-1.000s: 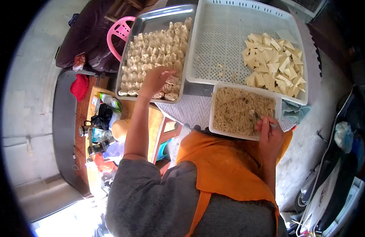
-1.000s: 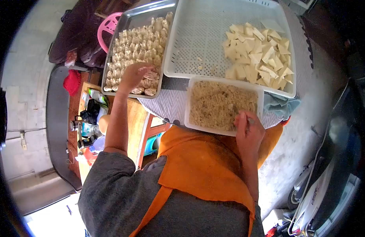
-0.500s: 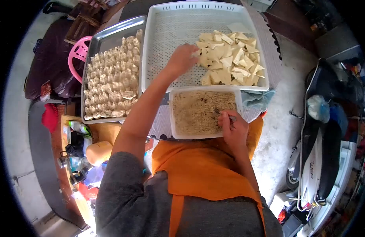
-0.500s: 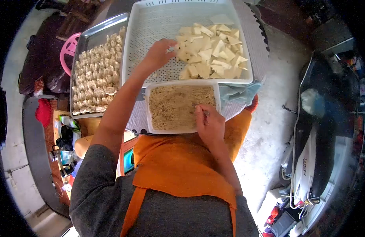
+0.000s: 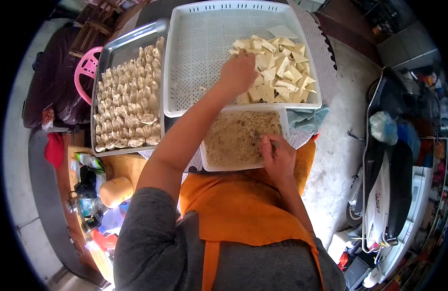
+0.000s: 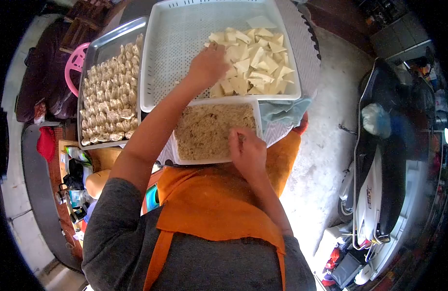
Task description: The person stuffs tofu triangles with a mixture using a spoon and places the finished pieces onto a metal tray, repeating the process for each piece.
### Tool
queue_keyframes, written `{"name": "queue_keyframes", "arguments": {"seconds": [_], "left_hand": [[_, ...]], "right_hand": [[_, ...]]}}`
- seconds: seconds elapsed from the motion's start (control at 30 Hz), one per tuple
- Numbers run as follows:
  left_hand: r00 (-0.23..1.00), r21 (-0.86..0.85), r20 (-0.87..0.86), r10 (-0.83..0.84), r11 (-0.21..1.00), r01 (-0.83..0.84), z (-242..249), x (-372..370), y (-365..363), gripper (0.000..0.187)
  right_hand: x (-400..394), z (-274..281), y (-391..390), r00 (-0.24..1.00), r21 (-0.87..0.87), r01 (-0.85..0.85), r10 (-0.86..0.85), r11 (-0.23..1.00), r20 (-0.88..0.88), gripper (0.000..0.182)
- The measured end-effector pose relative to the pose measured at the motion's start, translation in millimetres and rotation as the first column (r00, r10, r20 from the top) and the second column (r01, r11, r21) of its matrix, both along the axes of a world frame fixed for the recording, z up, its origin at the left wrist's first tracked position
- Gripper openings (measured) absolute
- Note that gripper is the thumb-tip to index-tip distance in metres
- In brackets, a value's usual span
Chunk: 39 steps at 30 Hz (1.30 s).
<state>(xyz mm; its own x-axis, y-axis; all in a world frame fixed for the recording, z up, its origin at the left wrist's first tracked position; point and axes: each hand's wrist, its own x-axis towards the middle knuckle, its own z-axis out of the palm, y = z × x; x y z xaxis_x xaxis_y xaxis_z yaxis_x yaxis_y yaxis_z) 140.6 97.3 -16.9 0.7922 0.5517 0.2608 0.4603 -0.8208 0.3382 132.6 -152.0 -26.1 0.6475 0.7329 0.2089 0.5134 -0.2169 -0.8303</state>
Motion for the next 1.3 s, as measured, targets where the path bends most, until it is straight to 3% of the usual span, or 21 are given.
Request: {"name": "queue_keyframes", "arguments": {"seconds": [0.03,0.1,0.17,0.23,0.3,0.33,0.4,0.47,0.57,0.63,0.77,0.87,1.07,1.17,1.27,1.3], "left_hand": [[0.996,0.040,0.087,-0.033,0.999,0.030,-6,-3,-3,0.037],[0.992,-0.157,0.098,-0.082,0.983,0.097,5,-13,-9,0.036],[0.977,-0.411,0.208,-0.049,0.902,0.133,21,-31,-18,0.036],[0.926,-0.676,0.365,0.098,0.712,0.191,37,-60,-32,0.034],[0.888,-0.852,0.424,0.179,0.411,0.324,44,-93,-46,0.034],[0.868,-0.891,0.438,0.232,0.241,0.385,45,-106,-54,0.035],[0.853,-0.906,0.416,0.316,0.057,0.420,39,-124,-69,0.033],[0.777,-0.833,0.457,0.433,-0.098,0.545,40,-134,-84,0.036],[0.785,-0.848,0.482,0.388,-0.020,0.530,39,-136,-95,0.038],[0.803,-0.859,0.494,0.333,0.044,0.510,32,-137,-96,0.039],[0.854,-0.889,0.458,0.246,0.124,0.441,39,-137,-97,0.040],[0.860,-0.866,0.477,0.182,0.263,0.425,32,-135,-98,0.039],[0.917,-0.903,0.387,0.100,0.242,0.355,29,-137,-105,0.040],[0.905,-0.825,0.422,0.056,0.436,0.359,28,-148,-102,0.038],[0.906,-0.801,0.405,0.120,0.525,0.288,29,-166,-93,0.035],[0.894,-0.832,0.416,0.167,0.465,0.301,29,-168,-90,0.034]], "right_hand": [[0,-1,0,1.000,-0.004,-0.002,0.002,1.000,0.027,0.012],[2,-2,-2,0.997,-0.017,-0.005,0.007,1.000,0.081,0.012],[0,-1,-2,0.995,0.036,0.018,-0.014,0.999,-0.094,0.013],[0,6,-1,0.945,0.118,0.069,-0.027,0.991,-0.327,0.015],[0,23,-2,0.806,0.207,0.167,-0.013,0.964,-0.592,0.017],[0,34,-2,0.811,0.235,0.201,-0.027,0.951,-0.584,0.017],[-1,52,-1,0.819,0.288,0.256,-0.049,0.923,-0.572,0.018],[-6,56,1,0.892,0.385,0.166,0.028,0.908,-0.450,0.017],[-10,63,3,0.987,0.372,-0.083,0.127,0.925,-0.096,0.012],[-13,68,4,0.959,0.262,-0.253,0.205,0.931,0.196,0.010],[-23,62,4,0.933,0.222,-0.270,0.198,0.937,0.300,0.016],[-27,63,3,0.924,0.173,-0.279,0.215,0.945,0.316,0.019],[-35,48,13,0.860,0.109,-0.260,0.179,0.959,0.478,0.014],[-31,36,12,0.951,0.151,-0.281,0.254,0.948,0.178,0.013],[-13,30,14,0.929,0.269,-0.022,0.120,0.963,-0.351,0.016],[-7,28,19,0.966,0.150,-0.043,0.079,0.988,-0.245,0.017]]}}
